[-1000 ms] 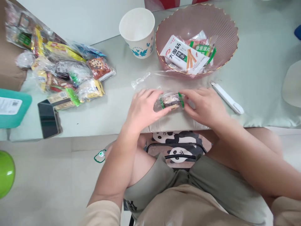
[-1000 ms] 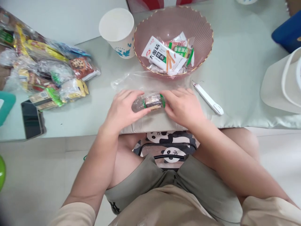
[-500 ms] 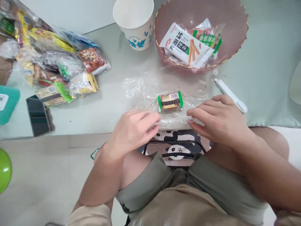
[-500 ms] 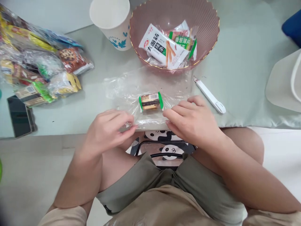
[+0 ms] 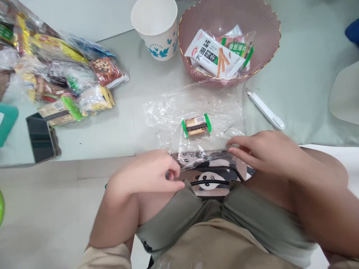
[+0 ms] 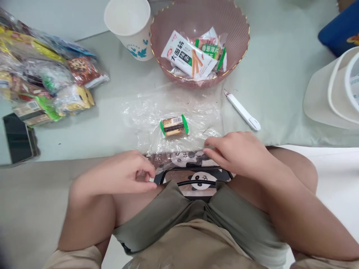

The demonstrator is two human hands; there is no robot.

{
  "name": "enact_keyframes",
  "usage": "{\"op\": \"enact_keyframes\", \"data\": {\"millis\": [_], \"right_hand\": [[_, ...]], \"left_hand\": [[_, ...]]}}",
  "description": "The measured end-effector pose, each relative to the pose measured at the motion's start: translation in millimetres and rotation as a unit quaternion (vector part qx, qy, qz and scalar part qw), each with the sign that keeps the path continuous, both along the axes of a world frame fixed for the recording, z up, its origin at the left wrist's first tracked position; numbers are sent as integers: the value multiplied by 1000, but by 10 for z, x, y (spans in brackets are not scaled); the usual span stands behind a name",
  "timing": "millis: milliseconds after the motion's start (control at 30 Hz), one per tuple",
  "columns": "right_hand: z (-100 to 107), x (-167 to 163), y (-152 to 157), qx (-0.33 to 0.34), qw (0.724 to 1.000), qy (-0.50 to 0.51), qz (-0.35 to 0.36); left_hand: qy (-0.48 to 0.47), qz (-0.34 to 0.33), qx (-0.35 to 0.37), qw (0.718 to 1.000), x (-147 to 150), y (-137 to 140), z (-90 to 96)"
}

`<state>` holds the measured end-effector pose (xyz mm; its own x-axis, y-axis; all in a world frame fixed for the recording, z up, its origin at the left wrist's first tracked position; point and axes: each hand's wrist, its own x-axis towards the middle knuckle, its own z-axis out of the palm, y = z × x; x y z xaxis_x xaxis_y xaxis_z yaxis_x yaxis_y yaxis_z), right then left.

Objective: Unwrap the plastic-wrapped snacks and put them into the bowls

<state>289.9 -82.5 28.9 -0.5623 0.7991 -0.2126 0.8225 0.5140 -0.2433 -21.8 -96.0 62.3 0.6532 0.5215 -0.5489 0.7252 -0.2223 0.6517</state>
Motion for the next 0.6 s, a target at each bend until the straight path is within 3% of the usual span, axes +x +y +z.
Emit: {"op": "enact_keyframes", "data": {"millis": [67, 100, 167, 200, 233, 300, 433, 467, 500, 533, 600], "right_hand": [[-17, -49, 31, 15, 998, 60, -23], [-35, -82, 49, 27, 993, 106, -36], [-81, -160, 82, 64, 977, 193, -64], [-103, -201, 97, 87, 968, 222, -73], [-120, -241, 110, 110, 961, 241, -76], [-138, -312, 132, 144, 952, 260, -72], [-134, -399, 165, 146, 951, 265, -68], [-135, -409, 171, 150, 951, 264, -63], [-140, -416, 175, 157, 951, 262, -51], [-149, -420, 178, 168, 950, 259, -36], [-174, -421, 183, 191, 950, 247, -8]], "left_hand": [[-60, 24, -22, 998, -63, 14, 16], [-106, 59, 0, 993, -120, 41, 3], [-179, 206, 143, 951, -307, 140, -66], [-194, 292, 232, 907, -449, 211, -120], [-202, 387, 318, 841, -631, 290, -183], [-169, 505, 457, 712, -1122, 435, -323], [23, 623, 602, 500, -2420, 448, -604], [67, 640, 599, 476, -2734, 387, -678], [107, 660, 577, 469, -3020, 316, -756], [130, 674, 538, 489, -3268, 245, -835], [103, 647, 495, 571, -3640, 139, -985]]}}
